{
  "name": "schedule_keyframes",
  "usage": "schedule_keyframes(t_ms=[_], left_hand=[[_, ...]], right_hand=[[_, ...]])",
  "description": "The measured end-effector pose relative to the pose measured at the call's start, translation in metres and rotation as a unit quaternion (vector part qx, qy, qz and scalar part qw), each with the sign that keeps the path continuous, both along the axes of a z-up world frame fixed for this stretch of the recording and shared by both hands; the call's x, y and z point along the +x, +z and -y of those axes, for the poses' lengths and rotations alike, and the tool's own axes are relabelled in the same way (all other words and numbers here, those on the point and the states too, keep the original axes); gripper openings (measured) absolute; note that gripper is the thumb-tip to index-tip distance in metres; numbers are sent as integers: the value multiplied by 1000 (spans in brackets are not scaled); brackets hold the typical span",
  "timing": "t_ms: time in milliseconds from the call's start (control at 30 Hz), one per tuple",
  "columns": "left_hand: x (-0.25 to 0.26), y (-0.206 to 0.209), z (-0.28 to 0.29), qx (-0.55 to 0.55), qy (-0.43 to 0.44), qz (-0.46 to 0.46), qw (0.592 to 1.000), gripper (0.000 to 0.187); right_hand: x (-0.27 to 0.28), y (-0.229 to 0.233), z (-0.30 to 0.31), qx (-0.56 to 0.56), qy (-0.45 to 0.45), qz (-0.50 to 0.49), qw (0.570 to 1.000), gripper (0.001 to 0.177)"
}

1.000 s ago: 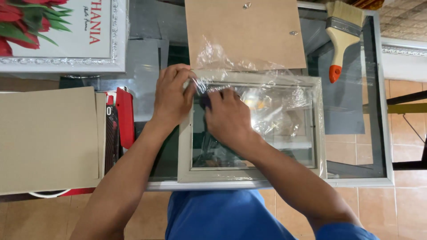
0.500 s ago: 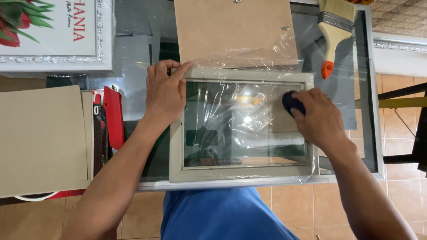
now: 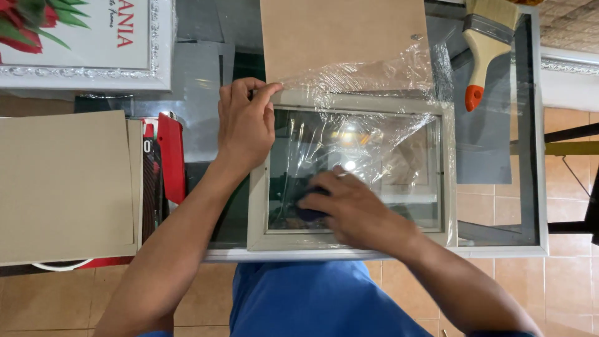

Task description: Cleaning a picture frame glass and frame using a brush and a cloth.

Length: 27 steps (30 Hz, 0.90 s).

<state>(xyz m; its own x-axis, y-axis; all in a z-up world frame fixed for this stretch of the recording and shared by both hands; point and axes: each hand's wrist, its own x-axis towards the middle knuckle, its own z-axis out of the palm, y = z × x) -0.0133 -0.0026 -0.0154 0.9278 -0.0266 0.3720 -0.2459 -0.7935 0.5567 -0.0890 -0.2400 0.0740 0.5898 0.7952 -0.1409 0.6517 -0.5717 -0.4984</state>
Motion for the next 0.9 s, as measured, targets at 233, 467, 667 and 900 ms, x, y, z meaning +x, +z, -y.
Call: schedule_keyframes(t_ms=[233,467,667,900], left_hand=[[-4,6,1,-18,-3,15,1000,35],[-1,0,-2,-37,-10,19,999,38],[-2,-1,-6,-17,-29,-2,999,49],[0,-1,-4,-16,-25,-41,999,48]], right_hand=[[-8,-50,21,44,-217,200,955,40],[20,-38,87,-178,-497,160,834,33],[47,-63,-58,-70,-322,222,918,43],[51,-48,27,-90,-372,205,901,39]])
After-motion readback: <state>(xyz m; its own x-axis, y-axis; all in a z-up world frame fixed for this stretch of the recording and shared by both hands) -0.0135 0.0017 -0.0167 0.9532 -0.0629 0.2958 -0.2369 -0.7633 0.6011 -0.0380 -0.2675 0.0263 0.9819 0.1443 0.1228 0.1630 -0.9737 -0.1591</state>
